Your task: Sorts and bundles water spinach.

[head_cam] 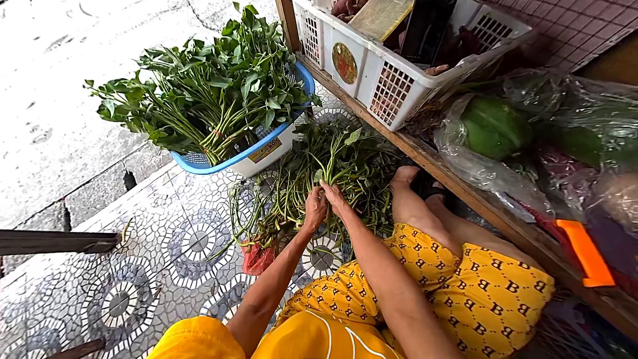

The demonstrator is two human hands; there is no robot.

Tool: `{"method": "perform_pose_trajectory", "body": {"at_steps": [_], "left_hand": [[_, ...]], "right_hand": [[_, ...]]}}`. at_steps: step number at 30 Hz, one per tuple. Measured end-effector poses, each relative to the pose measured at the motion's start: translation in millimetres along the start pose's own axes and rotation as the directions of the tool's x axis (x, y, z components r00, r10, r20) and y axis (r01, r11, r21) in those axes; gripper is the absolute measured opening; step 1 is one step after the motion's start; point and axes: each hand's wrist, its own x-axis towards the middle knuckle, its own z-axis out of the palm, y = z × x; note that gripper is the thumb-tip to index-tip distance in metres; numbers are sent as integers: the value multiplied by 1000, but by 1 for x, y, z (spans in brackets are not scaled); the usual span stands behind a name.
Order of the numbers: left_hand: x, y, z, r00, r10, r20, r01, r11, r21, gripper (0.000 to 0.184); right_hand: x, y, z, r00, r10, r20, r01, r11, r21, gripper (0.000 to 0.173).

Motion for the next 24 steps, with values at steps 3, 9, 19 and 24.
{"method": "perform_pose_trajectory", "body": {"at_steps": [3, 9, 19, 24], "left_hand": [[-11, -10, 2, 997, -44, 61, 54, 986, -160, 40], [-24, -28, -10, 951, 27, 309, 109, 905, -412, 52], [-22, -32, -34, 852, 33, 522, 182, 917, -356, 47], [21, -26, -54, 954, 15, 298, 166, 802, -574, 58]], "right_hand": [[1, 0, 3, 999, 34, -11, -33, 995, 96, 48], [-5, -8, 8, 995, -45, 84, 19, 957, 288, 43], [4, -11, 1, 999, 28, -32, -8, 870, 493, 33], [-10, 3, 14, 969, -202, 143, 210, 977, -43, 37]]}}
